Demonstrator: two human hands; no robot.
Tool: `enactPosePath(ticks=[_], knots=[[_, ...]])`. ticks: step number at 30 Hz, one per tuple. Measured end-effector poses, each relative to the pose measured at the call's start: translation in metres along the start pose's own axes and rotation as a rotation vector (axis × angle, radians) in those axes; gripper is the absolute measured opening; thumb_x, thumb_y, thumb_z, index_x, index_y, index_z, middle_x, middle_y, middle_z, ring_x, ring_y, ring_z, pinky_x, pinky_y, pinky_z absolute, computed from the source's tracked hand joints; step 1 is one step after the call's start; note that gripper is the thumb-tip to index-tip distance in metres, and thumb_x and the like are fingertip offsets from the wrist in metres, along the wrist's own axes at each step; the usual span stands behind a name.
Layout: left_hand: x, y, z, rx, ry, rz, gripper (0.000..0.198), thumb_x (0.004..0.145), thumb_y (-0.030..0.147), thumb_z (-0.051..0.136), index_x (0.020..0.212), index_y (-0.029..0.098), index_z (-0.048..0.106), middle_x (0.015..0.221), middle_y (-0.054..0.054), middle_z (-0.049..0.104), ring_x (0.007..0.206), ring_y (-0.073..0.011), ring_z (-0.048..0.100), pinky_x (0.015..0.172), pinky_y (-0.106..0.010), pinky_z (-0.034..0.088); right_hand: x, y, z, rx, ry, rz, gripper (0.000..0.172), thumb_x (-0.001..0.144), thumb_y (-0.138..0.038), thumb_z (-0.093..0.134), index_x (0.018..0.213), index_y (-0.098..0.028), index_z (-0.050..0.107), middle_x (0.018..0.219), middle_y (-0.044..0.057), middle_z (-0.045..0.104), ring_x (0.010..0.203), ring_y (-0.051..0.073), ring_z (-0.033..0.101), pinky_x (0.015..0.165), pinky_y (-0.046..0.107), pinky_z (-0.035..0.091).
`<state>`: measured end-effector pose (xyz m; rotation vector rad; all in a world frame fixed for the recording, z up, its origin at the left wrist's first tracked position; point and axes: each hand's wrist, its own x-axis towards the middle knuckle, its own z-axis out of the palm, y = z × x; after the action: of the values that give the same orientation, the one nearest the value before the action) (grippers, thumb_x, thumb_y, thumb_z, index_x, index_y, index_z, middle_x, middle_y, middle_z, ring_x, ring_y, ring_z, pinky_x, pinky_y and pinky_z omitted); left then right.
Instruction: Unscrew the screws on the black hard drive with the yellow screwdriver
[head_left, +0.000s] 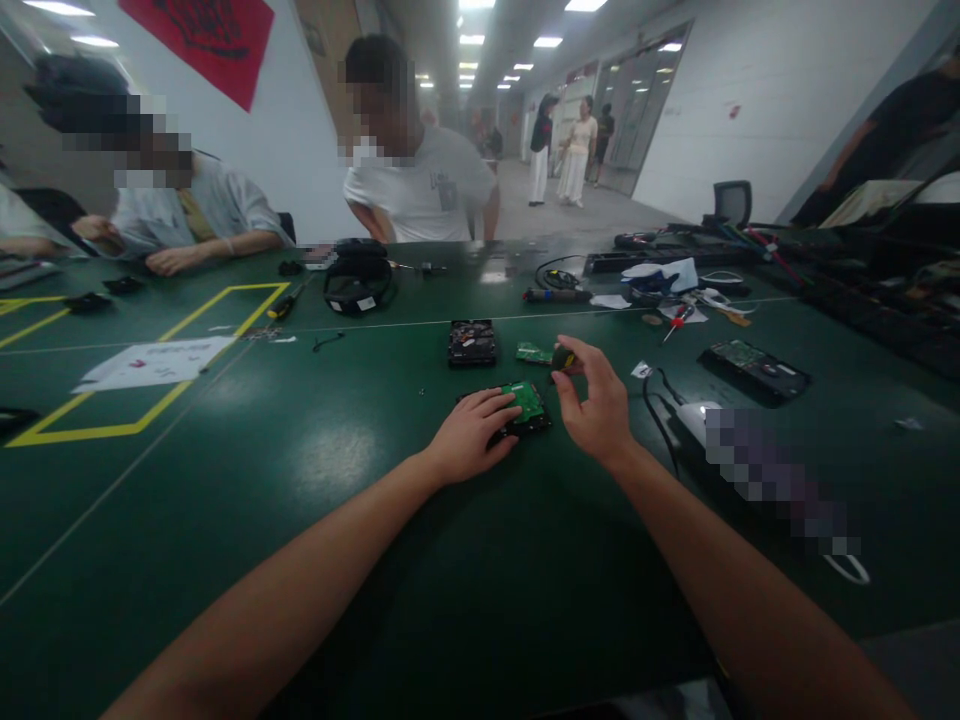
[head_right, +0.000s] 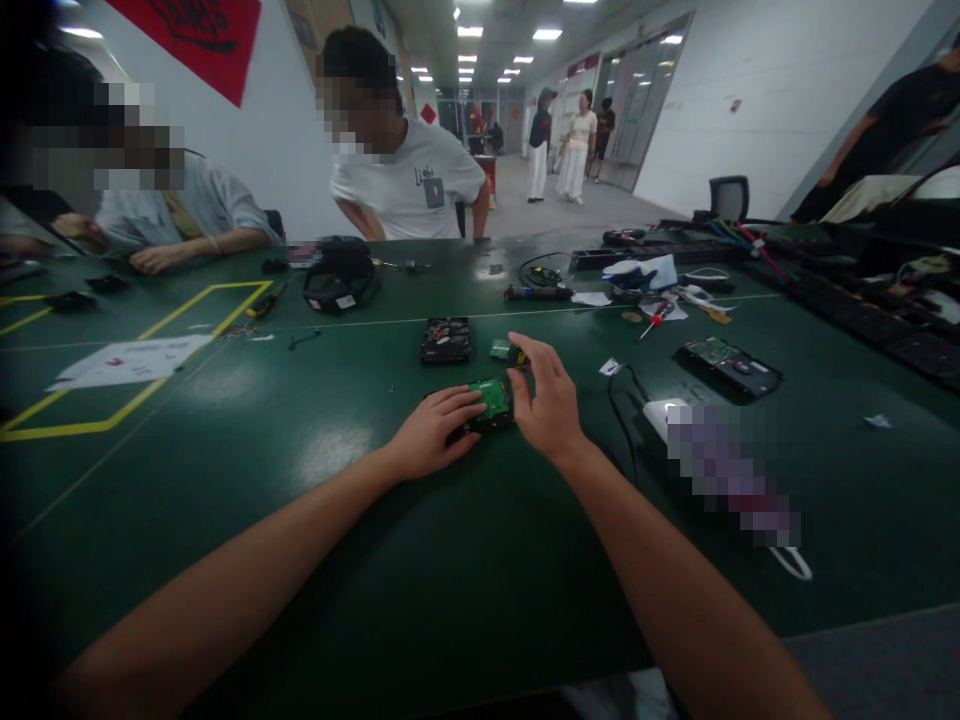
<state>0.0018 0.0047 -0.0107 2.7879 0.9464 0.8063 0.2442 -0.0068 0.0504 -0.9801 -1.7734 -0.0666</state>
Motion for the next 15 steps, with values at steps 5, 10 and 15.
enactPosePath(ticks=[5,10,15], knots=[[0.001,0.0016,-0.0013,0.0,0.001,-0.006,0.045,0.1,0.035,0.066,0.143,0.023,0.063,0.152,-0.012,0.061,0.148,-0.0352,0.05,0.12,-0.061,0.045,-0.0021,0.004,0.0017,0.03,-0.028,0.022,0.054,0.1,-0.018,0.056,0.152,-0.032,0.05,0.139,0.01,0.068,0.117,0.029,0.07,0.104,0.055,0.059],[0.0011,0.003,-0.0024,-0.004,-0.003,-0.012,0.045,0.1,0.036,0.066,0.144,0.024,0.062,0.153,-0.012,0.06,0.148,-0.0349,0.05,0.12,-0.062,0.045,-0.0037,0.0035,0.0035,0.1,-0.037,0.051,0.053,0.1,-0.019,0.056,0.151,-0.033,0.05,0.138,0.01,0.067,0.116,0.028,0.071,0.102,0.054,0.061],[0.0002,0.0033,-0.0028,-0.005,-0.003,-0.013,0.046,0.1,0.035,0.066,0.144,0.022,0.062,0.152,-0.012,0.061,0.148,-0.0346,0.05,0.12,-0.06,0.045,-0.0005,-0.0039,0.002,0.038,0.019,0.011,0.045,0.098,-0.022,0.064,0.141,-0.033,0.057,0.126,0.009,0.065,0.115,0.028,0.066,0.096,0.052,0.062]])
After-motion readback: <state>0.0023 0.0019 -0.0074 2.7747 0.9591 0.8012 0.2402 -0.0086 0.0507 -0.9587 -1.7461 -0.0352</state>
